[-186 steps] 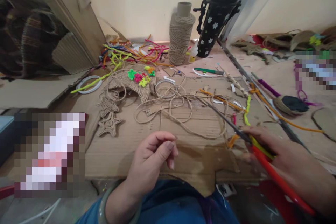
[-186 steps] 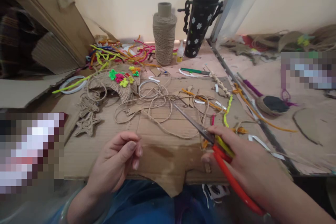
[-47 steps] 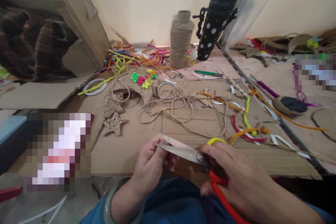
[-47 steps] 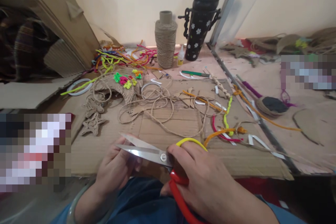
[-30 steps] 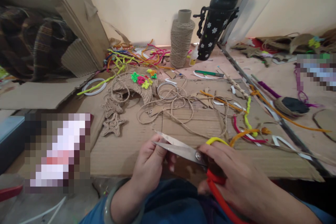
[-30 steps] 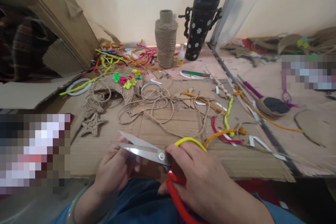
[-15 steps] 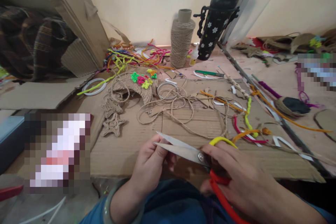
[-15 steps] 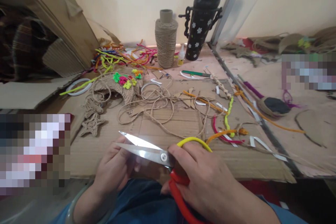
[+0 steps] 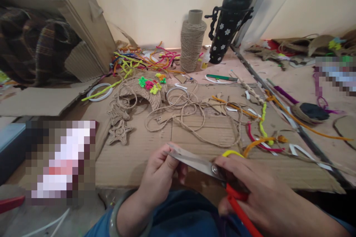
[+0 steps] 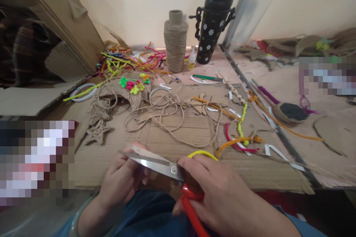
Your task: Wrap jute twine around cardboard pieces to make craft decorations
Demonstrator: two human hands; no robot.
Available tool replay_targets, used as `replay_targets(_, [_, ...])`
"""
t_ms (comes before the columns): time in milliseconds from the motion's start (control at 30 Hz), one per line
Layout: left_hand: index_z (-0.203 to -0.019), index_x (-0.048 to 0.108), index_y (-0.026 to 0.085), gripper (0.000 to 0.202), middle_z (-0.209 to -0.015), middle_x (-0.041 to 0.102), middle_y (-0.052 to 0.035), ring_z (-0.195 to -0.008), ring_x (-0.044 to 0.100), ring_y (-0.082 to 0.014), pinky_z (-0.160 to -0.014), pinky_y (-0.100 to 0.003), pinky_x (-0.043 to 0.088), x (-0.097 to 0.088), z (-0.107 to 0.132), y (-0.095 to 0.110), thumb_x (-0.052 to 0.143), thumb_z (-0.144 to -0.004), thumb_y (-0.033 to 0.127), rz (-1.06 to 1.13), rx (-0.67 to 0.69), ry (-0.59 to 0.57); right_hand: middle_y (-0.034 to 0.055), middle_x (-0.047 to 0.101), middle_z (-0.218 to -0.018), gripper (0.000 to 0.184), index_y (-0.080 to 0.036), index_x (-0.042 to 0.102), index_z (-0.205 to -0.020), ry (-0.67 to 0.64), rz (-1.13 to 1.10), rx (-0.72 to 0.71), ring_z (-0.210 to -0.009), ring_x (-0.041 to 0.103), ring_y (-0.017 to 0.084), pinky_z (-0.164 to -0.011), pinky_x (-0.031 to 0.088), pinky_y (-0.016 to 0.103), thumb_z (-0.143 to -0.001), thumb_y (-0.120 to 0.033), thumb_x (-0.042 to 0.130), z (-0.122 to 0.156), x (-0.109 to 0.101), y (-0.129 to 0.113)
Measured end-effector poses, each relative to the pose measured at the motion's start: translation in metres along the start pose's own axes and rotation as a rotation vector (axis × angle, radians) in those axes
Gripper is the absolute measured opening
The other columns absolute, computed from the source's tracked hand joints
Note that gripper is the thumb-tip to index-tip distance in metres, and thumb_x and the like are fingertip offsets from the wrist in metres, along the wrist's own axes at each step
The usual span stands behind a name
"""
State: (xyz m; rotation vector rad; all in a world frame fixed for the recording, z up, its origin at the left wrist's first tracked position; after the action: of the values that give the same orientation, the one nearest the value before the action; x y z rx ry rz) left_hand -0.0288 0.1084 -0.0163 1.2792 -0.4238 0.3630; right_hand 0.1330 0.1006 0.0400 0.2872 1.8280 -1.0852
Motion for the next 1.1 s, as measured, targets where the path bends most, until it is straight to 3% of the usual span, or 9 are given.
replay_targets(400, [-0.065, 0.060, 0.014, 0.034, -0.049, 0.059, 0.0029, -0.039, 0.052, -0.0059, -0.037, -0.013, 0.038, 0.001, -0.002, -0.001, 0.070, -0.075, 0.045, 0.060, 0.027, -0.016, 0.0002, 0.066, -0.084, 0.034, -0.023, 0.055, -0.099, -0.061, -0.055, 0.051, -0.071, 0.062, 0.014, -0.062, 0.048, 0.022, -0.071, -0.026, 0.074, 0.000, 0.003, 0.002])
replay_targets(800, [-0.065, 0.061, 0.015, 0.034, -0.050, 0.058, 0.0031, -0.039, 0.051, -0.0049, -0.037, -0.013, 0.038, 0.004, -0.002, -0.004, 0.070, -0.075, 0.046, 0.076, -0.031, -0.050, -0.0042, 0.063, -0.069, 0.024, -0.022, 0.057, -0.084, -0.104, -0.084, 0.100, -0.057, 0.058, 0.011, -0.053, 0.043, 0.020, -0.067, -0.009, 0.069, -0.002, 0.009, 0.002])
replay_targets(900, [-0.064, 0.062, 0.015, 0.035, -0.051, 0.058, 0.0027, -0.040, 0.052, -0.0055, -0.039, -0.014, 0.039, 0.003, -0.002, -0.003, 0.070, -0.074, 0.047, 0.044, -0.028, -0.050, -0.0063, 0.063, -0.066, 0.028, -0.023, 0.057, -0.088, -0.098, -0.105, 0.083, -0.055, 0.058, 0.010, -0.051, 0.043, 0.018, -0.067, -0.005, 0.064, -0.004, 0.002, 0.001])
replay_targets(1033, [-0.063, 0.062, 0.015, 0.035, -0.052, 0.058, 0.0026, -0.042, 0.052, -0.0051, -0.039, -0.013, 0.038, 0.002, -0.002, 0.000, 0.069, -0.076, 0.047, -0.010, -0.015, -0.042, -0.0022, 0.066, -0.078, 0.033, -0.023, 0.055, -0.097, -0.026, -0.047, 0.048, -0.063, 0.062, 0.012, -0.054, 0.048, 0.019, -0.068, -0.013, 0.065, -0.005, -0.016, 0.005])
replay_targets(1100, [-0.063, 0.061, 0.016, 0.036, -0.052, 0.057, 0.0028, -0.041, 0.050, -0.0048, -0.039, -0.013, 0.037, 0.002, -0.002, 0.001, 0.069, -0.075, 0.049, -0.023, -0.017, -0.035, -0.0014, 0.065, -0.078, 0.031, -0.022, 0.056, -0.095, -0.055, -0.006, 0.058, -0.061, 0.061, 0.013, -0.053, 0.049, 0.020, -0.067, -0.015, 0.066, -0.005, -0.018, 0.008])
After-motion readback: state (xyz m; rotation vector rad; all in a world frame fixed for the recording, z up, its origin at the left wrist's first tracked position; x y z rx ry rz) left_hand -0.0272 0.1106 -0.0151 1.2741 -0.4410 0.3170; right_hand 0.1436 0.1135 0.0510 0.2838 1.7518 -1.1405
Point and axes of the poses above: each hand's wrist, its own z-axis away from the middle knuckle, its own x-axis out of the palm, y = z × x, the point moved 7 cm from there along -z, towards the middle knuckle
